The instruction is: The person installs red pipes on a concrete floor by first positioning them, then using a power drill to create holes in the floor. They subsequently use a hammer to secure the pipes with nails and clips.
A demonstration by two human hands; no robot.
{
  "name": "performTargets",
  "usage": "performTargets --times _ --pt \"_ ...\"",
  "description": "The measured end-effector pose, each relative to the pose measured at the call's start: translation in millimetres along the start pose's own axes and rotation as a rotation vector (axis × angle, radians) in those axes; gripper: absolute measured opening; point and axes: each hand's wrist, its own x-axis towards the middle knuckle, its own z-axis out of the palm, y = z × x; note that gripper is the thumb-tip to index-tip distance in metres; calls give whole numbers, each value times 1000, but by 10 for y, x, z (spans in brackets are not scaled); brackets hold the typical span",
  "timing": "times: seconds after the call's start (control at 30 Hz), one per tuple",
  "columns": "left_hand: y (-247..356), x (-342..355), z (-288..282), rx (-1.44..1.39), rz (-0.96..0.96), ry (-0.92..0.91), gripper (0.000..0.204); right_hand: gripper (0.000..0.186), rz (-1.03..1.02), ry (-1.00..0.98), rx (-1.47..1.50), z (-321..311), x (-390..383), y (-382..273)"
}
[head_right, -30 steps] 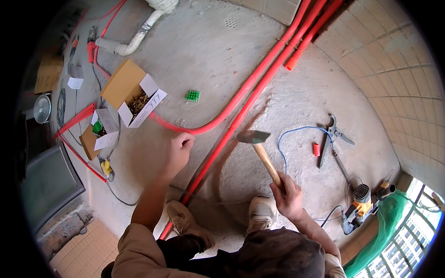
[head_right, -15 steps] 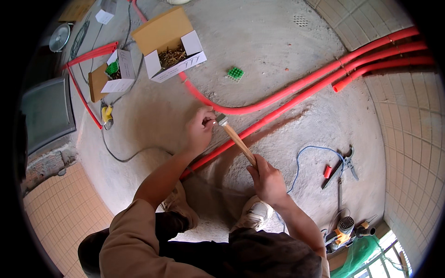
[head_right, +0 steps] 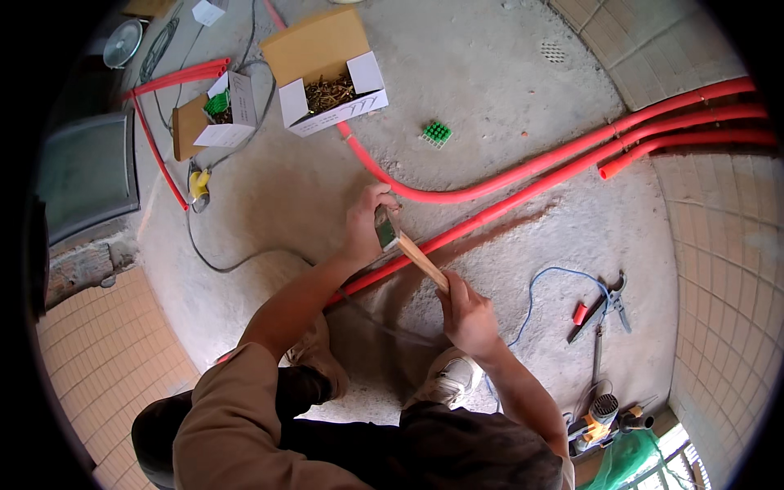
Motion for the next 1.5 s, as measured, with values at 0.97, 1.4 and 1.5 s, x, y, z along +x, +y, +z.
performTargets --times 0.97,1.4,1.5 --pt "1001 402 371 -365 -171 -451 10 32 611 317 626 -381 -383 31" --pt "626 488 724 -190 319 -472 17 39 873 408 802 -439 -888 75" --pt "669 500 730 -195 312 -465 17 37 836 421 762 -389 -918 103"
